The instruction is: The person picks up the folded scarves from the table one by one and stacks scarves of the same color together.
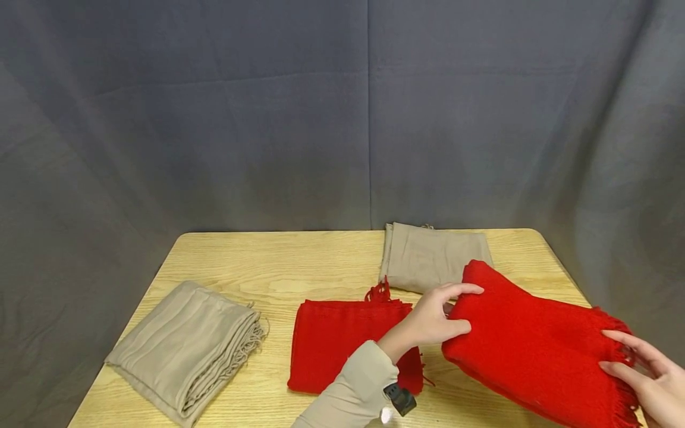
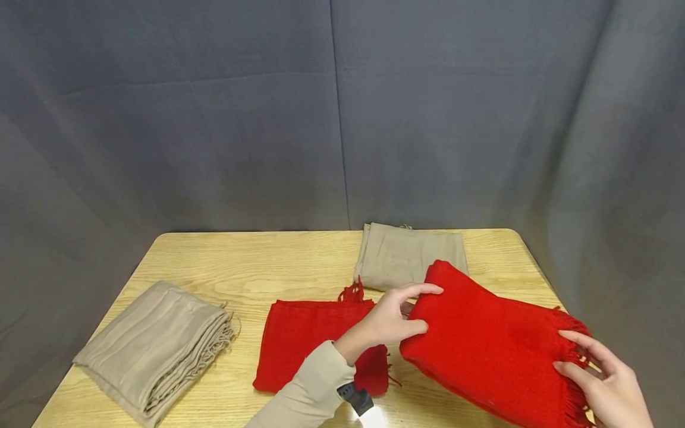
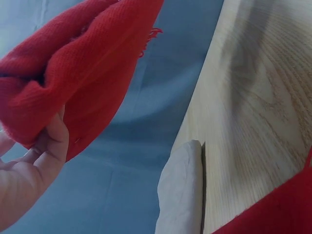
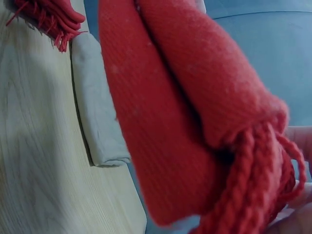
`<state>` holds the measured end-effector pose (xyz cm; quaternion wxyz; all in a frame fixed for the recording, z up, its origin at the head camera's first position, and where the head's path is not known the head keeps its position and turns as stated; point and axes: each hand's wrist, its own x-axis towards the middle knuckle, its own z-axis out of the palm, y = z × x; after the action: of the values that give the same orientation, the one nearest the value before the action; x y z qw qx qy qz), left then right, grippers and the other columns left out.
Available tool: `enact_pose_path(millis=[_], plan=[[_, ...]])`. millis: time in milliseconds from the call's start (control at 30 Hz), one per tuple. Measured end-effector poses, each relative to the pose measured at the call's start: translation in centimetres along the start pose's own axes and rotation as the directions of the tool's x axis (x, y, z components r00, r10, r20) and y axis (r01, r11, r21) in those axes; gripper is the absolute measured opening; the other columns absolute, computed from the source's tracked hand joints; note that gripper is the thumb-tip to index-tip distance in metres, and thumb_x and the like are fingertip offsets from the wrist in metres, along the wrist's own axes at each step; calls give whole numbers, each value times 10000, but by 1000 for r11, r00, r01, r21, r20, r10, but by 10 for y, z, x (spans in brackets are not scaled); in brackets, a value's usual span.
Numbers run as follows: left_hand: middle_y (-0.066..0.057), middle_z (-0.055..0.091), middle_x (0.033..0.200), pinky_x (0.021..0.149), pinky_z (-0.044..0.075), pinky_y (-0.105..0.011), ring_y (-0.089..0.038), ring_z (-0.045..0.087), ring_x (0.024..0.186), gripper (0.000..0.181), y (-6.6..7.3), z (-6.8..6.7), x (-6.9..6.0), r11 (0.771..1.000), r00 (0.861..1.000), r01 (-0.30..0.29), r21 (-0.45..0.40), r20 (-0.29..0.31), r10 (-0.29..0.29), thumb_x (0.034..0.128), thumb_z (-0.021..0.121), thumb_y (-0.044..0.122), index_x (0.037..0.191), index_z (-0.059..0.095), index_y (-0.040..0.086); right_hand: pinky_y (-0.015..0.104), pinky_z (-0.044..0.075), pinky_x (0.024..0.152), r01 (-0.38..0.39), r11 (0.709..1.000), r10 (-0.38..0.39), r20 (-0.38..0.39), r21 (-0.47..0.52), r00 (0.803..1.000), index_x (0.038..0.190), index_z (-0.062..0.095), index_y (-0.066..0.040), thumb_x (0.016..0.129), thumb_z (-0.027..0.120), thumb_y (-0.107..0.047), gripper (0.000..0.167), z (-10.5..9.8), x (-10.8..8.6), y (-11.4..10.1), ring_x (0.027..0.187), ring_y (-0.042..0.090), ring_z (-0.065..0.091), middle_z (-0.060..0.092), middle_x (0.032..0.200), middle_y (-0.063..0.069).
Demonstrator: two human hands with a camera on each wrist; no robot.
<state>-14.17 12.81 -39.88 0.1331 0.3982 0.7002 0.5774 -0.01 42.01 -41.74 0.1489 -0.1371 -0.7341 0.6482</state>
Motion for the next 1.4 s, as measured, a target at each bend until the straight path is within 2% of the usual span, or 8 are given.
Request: enact_pose_path(millis=[167,533,767,900,1100,1233,1300,1400], plan=[[25,536,1174,727,456,-142,2,532,829,496,1,-3,-3,1000,1000,1,20,0,-1,766,578,-43,1229,535,130,73,374,587,16,997,-18,-22,-80,1000,1101,609,-318,799,558,147,557,8,-5,-3,792,-72,424,503,850,-190],[30,527,1181,714,471,-169,-21,553,806,514,2,-13,-9,1000,1000,21,-2,-2,-21,769,569,-53,1243,527,142,128,379,540,5,996,-5,5,-91,1000,1091,616,-334,812,568,119,534,17,-7,-14,783,-13,389,474,821,-144],[34,526,1177,697,475,-173,-59,582,794,520,5,-17,-15,999,999,34,16,3,-34,768,572,-40,1250,520,148,166,428,544,-68,957,71,-2,-280,998,1116,568,-407,841,592,19,507,19,-4,-16,740,-14,425,451,831,-163],[20,530,1176,690,471,-162,-54,571,777,525,5,-21,-16,999,1000,-3,54,0,3,755,571,-47,1244,522,137,167,421,551,-78,954,82,3,-289,997,1136,571,-393,846,592,4,492,21,-3,-17,755,-2,416,438,836,-146],[13,513,1218,693,472,-165,-77,575,783,524,7,-25,-19,998,1000,-12,60,0,12,761,572,-47,1251,515,128,197,441,549,-96,925,102,-3,-367,995,1163,533,-399,856,588,-23,488,22,0,-16,735,19,426,411,846,-124],[16,506,1235,697,470,-166,-45,544,807,524,7,-27,-22,997,1000,-24,68,-8,25,763,572,-47,1254,514,125,200,444,541,-91,931,98,2,-354,995,1154,534,-401,853,594,-19,490,25,0,-17,721,25,432,406,847,-117],[16,508,1233,696,468,-165,-32,520,826,523,7,-28,-23,996,999,-34,78,-14,35,759,572,-51,1250,517,121,208,453,532,-88,957,97,18,-275,995,1146,559,-373,841,601,3,486,27,-1,-18,708,35,449,415,845,-103],[7,515,1228,686,465,-158,-32,506,843,522,7,-30,-25,994,998,-52,100,-20,54,750,570,-56,1242,522,112,224,472,524,-103,976,113,40,-194,993,1122,577,-366,835,609,10,475,30,-2,-19,691,47,471,429,847,-98]])
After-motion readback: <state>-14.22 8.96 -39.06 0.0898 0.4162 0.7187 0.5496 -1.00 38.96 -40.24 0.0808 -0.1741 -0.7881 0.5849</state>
